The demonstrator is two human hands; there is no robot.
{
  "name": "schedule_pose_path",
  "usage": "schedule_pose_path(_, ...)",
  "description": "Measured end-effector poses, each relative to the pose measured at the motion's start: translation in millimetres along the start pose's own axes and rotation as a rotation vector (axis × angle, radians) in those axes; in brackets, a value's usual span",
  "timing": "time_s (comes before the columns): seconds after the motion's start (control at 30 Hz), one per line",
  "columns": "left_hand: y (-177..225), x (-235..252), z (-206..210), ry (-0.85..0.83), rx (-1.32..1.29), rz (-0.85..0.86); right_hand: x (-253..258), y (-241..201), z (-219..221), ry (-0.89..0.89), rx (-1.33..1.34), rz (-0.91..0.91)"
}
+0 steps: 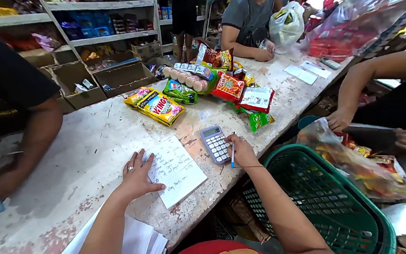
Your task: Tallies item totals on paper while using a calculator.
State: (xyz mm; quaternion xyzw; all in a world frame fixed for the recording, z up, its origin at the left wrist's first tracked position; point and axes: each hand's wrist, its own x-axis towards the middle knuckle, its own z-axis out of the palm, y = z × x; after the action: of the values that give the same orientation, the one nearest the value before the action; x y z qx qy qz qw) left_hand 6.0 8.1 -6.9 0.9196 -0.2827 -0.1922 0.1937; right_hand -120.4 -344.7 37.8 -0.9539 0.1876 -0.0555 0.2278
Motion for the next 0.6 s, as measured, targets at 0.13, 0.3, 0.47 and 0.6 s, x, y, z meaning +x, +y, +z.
schedule_pose_path(0.13, 2, 1, -2, -0.008, 0.009, -0.005, -26, 0, 8, 0.159, 0.059, -0.248)
schedule_pose_path(0.3, 2, 1, -3, -0.021, -0.006, -0.011, -43, 16, 19, 0.279, 0.048, -0.293)
schedule_pose_path(0.47, 1, 2, -2, -0.011, -0.003, -0.002, -39, 23, 10, 0.260, 0.105, -0.154)
schedule_pose_path(0.6, 0, 0, 3, 0.054, -0.015, 0.007, -52, -22, 42, 0.066, 0.508, -0.307)
